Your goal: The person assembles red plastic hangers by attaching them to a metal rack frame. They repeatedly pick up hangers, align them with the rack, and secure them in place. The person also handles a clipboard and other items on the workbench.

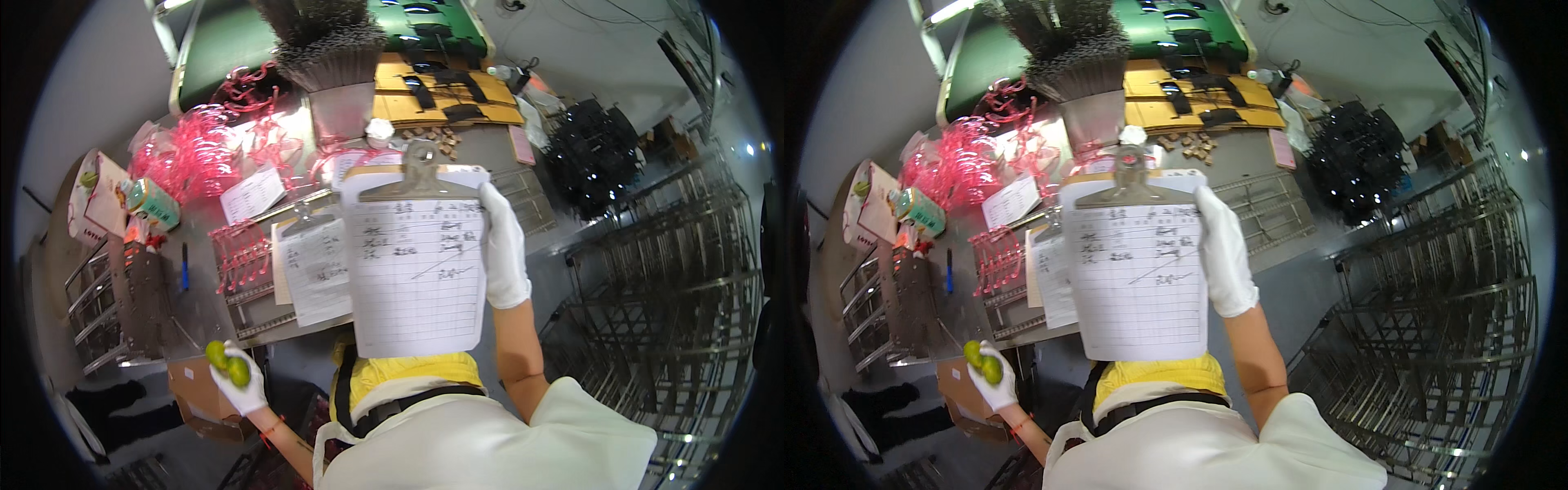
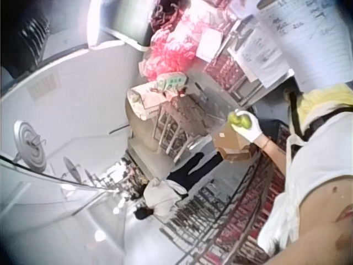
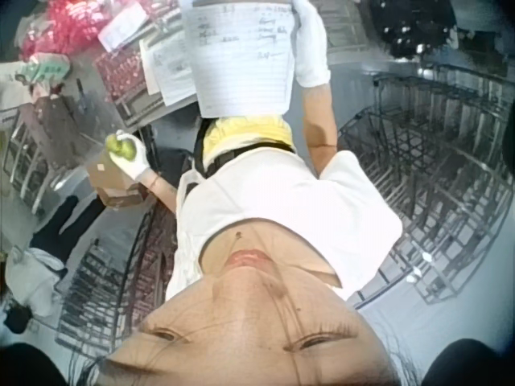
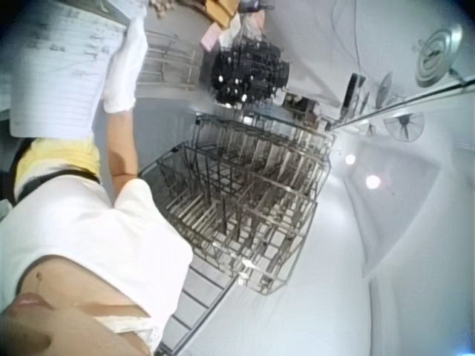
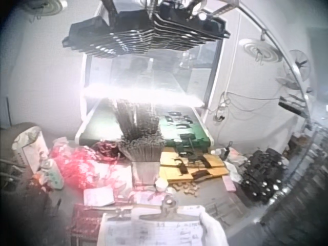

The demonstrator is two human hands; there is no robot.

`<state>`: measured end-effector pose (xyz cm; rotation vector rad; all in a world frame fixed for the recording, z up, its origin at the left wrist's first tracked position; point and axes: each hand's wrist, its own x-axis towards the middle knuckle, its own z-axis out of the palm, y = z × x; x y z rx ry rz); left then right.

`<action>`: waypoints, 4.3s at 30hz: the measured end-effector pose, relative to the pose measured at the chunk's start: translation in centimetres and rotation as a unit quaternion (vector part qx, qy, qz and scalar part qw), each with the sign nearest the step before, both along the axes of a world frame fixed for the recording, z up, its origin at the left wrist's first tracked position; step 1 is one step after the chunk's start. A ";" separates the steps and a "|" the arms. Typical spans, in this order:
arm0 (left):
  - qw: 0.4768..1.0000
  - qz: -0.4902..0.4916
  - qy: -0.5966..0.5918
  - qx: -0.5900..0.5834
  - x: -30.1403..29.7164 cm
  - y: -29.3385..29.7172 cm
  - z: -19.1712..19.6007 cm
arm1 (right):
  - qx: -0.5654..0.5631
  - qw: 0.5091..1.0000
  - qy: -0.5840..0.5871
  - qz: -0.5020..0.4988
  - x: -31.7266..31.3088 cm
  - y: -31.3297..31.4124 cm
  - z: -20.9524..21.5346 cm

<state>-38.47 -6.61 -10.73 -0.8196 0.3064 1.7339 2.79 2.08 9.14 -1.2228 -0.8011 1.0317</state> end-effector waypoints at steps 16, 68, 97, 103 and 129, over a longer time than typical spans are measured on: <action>0.290 -0.151 0.919 -0.218 -4.5 25.3 0.7 | -0.003 0.997 0.028 -0.071 2.0 -1.4 -1.5; 0.618 -0.431 0.635 0.169 35.9 5.3 13.1 | -0.196 0.941 -0.017 0.275 15.1 -2.8 -4.7; 0.715 -0.424 0.531 -0.166 12.9 1.2 -1.4 | -0.090 0.615 -0.658 0.425 -6.1 1.7 -15.3; 0.764 -0.487 0.421 -0.056 10.6 2.4 -1.5 | -0.123 0.689 -0.619 0.357 -7.8 0.7 -15.9; 0.762 -0.358 0.533 0.083 4.7 5.6 9.5 | -0.075 0.974 0.008 0.212 -16.9 1.5 -6.8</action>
